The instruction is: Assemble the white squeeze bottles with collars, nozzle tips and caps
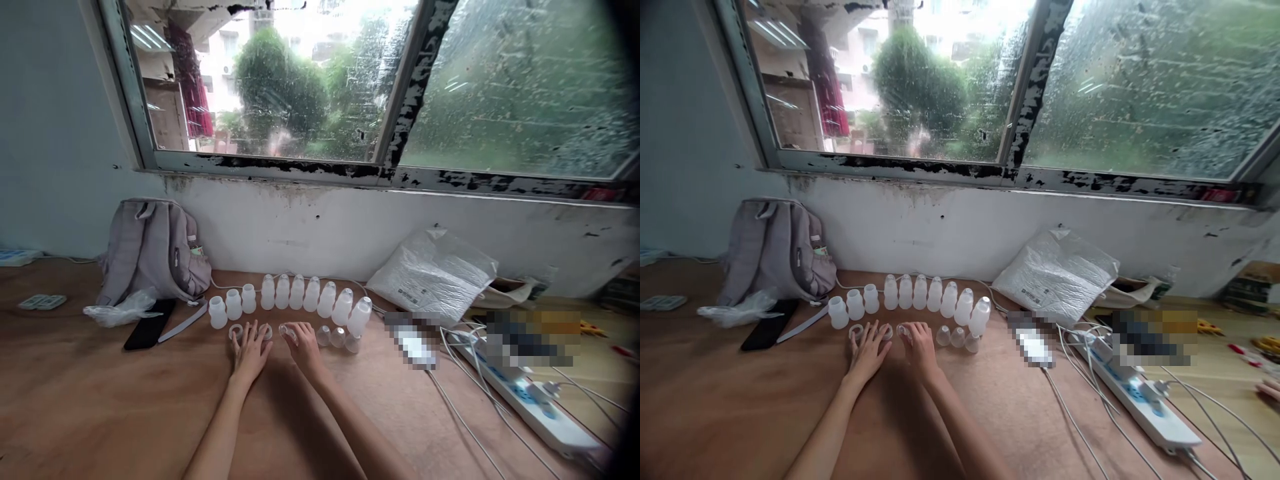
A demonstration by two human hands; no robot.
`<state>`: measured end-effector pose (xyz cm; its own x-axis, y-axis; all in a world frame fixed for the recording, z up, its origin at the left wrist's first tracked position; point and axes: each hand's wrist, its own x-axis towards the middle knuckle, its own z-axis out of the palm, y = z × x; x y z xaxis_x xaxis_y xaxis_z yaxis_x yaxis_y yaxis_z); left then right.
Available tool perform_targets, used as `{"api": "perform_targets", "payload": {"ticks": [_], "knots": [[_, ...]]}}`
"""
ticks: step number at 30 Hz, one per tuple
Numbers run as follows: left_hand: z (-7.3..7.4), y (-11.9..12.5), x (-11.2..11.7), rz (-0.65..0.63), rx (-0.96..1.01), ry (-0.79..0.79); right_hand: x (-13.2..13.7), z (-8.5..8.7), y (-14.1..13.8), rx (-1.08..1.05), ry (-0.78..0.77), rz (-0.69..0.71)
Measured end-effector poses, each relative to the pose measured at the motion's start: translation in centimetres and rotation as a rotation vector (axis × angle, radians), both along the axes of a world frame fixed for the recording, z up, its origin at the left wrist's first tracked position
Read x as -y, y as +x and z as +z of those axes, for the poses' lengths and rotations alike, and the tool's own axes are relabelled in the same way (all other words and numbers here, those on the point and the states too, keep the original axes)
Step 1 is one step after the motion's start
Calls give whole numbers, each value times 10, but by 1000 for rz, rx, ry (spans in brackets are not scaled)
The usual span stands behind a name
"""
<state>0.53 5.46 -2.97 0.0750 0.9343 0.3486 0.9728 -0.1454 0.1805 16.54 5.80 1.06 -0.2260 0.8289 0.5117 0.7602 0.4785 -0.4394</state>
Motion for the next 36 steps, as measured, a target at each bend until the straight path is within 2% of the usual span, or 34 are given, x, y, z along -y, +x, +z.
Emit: {"api": "perform_targets", "payload": {"ticks": [3, 6, 10, 14, 17, 19, 21, 24, 26, 30, 36], "knots": [[-3, -2, -1, 1, -1, -13, -21, 10, -10, 259, -30, -7], [-6, -3, -3, -6, 9, -17, -37, 7, -17, 351, -56, 19], [-8, -4, -5, -12, 43, -6, -42, 1, -22, 413, -76, 45], [-1, -4, -3, -45, 112, 63, -34, 8, -16, 377, -49, 17], [7, 0, 0, -138, 165, 107, -20, 8, 0, 210, 28, -40], [9, 4, 2, -183, 180, 103, -7, -1, 14, 61, 64, -74], [9, 7, 3, -208, 170, 85, 7, -16, 28, 3, 53, -85], [5, 11, 5, -216, 134, 77, 22, -39, 43, 5, 23, -94], [4, 12, 5, -191, 109, 92, 28, -48, 47, 11, 8, -96], [2, 13, 6, -154, 58, 117, 31, -49, 47, 61, -27, -117], [3, 15, 5, -163, -16, 103, 28, -50, 44, 128, -81, -173]]}}
